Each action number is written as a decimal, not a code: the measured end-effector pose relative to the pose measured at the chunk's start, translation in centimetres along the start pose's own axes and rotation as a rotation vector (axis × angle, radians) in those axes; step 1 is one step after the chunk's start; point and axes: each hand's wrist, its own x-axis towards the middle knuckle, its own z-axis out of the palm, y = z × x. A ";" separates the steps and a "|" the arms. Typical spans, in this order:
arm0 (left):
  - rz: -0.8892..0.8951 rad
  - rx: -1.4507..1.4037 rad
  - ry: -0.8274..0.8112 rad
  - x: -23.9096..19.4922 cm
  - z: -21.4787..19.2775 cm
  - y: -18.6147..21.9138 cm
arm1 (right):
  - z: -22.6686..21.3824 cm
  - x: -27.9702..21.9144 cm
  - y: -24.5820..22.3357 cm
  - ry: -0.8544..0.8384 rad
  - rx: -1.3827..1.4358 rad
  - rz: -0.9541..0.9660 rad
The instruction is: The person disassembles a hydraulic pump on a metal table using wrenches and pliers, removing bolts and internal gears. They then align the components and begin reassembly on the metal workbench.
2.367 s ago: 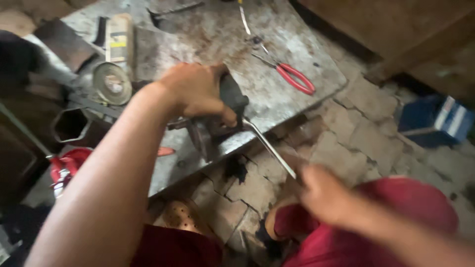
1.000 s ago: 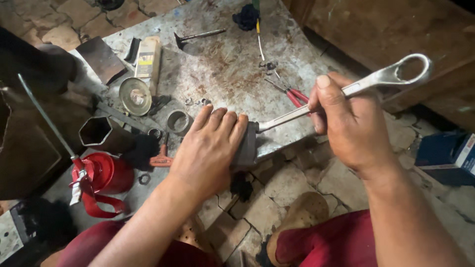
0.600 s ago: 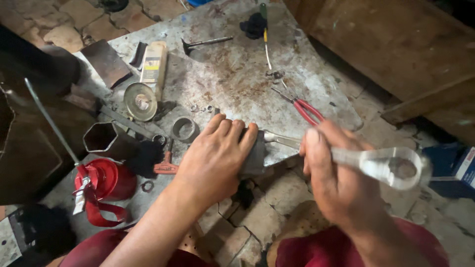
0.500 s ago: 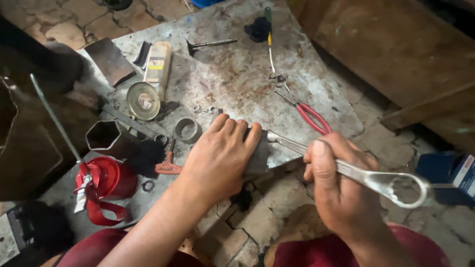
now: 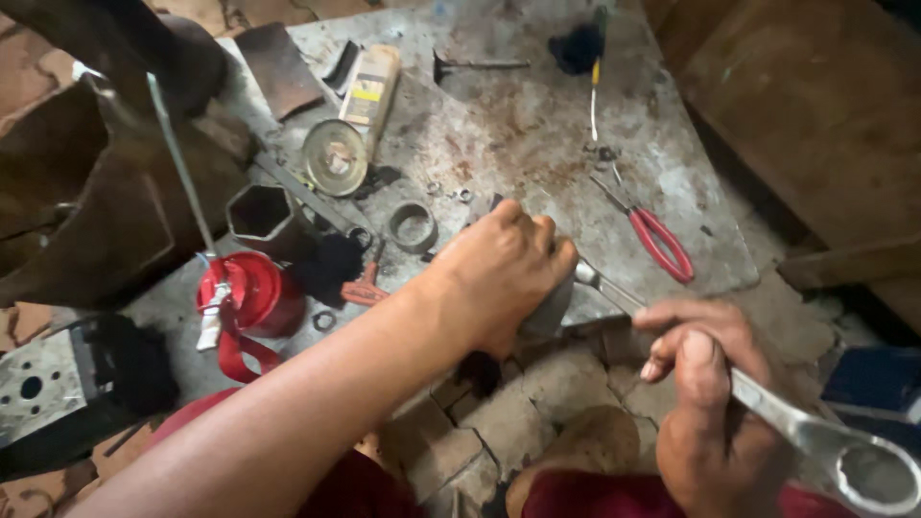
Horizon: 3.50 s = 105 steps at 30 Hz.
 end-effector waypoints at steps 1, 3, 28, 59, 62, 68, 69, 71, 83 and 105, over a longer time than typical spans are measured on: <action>-0.013 -0.018 0.001 0.2 -0.1 -0.2 | 0.4 -0.7 0.8 0.031 0.002 -0.026; -0.026 -0.066 -0.005 0.4 0.0 -0.4 | 1.8 -3.0 2.3 -0.021 -0.082 -0.162; -0.109 -0.132 0.021 -0.3 -1.0 -0.2 | -1.1 10.8 0.5 -0.232 0.249 0.342; -0.076 -0.192 0.202 -0.5 -0.2 -0.5 | -2.9 3.4 2.2 -0.359 -0.183 -0.508; -0.074 -0.177 0.185 -0.6 -0.2 -0.6 | -1.2 4.5 4.7 -0.319 0.073 -0.099; -0.061 -0.198 0.174 -0.6 -0.8 -0.5 | -0.2 7.6 5.6 -0.295 0.376 0.312; -0.061 -0.191 0.157 -0.5 -0.8 -0.5 | 0.6 8.1 5.9 -0.300 0.363 0.324; -0.065 -0.195 0.135 -0.6 -0.8 -0.5 | 2.2 8.8 6.5 -0.306 0.337 0.352; -0.061 -0.184 0.174 -0.6 -0.3 -0.6 | 3.5 11.3 8.3 -0.201 0.426 0.448; -0.158 -0.239 0.084 1.8 1.0 -3.9 | 3.8 -1.5 5.6 -0.445 -0.168 -0.310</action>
